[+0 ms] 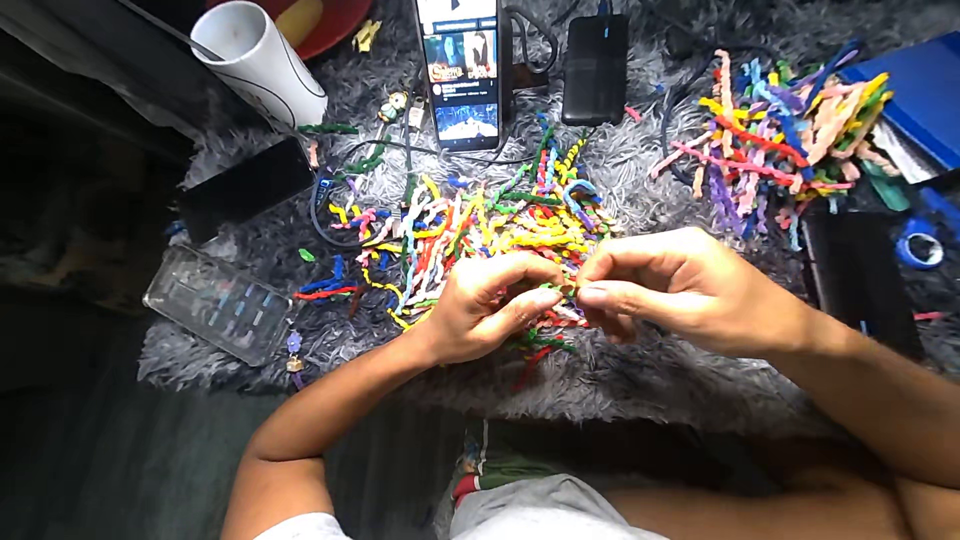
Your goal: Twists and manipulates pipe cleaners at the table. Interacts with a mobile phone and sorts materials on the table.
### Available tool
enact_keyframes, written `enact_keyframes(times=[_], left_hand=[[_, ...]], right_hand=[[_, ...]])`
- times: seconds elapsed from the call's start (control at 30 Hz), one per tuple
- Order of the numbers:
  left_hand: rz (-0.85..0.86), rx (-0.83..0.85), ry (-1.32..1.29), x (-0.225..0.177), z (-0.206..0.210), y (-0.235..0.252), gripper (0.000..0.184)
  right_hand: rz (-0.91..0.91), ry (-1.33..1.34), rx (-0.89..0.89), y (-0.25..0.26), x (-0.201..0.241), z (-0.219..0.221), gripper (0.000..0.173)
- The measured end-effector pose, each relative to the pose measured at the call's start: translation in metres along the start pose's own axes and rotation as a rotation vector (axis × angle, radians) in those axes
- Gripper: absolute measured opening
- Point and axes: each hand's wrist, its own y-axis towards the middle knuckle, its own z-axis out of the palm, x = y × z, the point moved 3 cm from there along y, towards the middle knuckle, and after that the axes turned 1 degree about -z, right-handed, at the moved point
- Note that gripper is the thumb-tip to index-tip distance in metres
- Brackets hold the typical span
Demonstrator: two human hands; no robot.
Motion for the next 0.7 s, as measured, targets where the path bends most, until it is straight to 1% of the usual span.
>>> enact_keyframes(times=[0.1,0.17,0.23,0.3,0.4,0.43,0.5,0.57,0.7], left_hand=[[0.01,0.004,0.017,0.0,0.0,0.001,0.019],[0.019,0.026,0.059,-0.001,0.0,0.002,0.017],[0.042,0.038,0.134,-0.002,-0.001,0.002,0.018],[0.073,0.035,0.228,-0.004,-0.001,0.002,0.018],[0.1,0.046,0.272,-0.006,0.002,0.002,0.018],[0.093,0.054,0.258,-0.006,0.002,0.001,0.018],[0.075,0.056,0.222,-0.006,0.001,0.001,0.018],[0.055,0.035,0.191,-0.007,-0.002,0.001,0.018],[0.045,-0.067,0.1,-0.011,-0.009,0.001,0.018]], right_hand=[[-0.006,-0.12,-0.047,0.0,-0.002,-0.001,0.016],[-0.072,-0.288,-0.124,0.001,0.0,-0.004,0.017],[-0.224,-0.559,-0.199,0.001,0.004,0.001,0.018],[-0.426,-0.816,-0.244,-0.001,0.007,0.011,0.02],[-0.651,-1.031,-0.288,-0.007,0.004,0.025,0.017],[-0.713,-1.07,-0.292,-0.009,0.004,0.028,0.016],[-0.772,-1.1,-0.279,-0.01,0.003,0.029,0.015],[-0.772,-1.072,-0.254,-0.009,0.005,0.026,0.014],[-0.761,-1.041,-0.199,-0.009,0.008,0.015,0.013]])
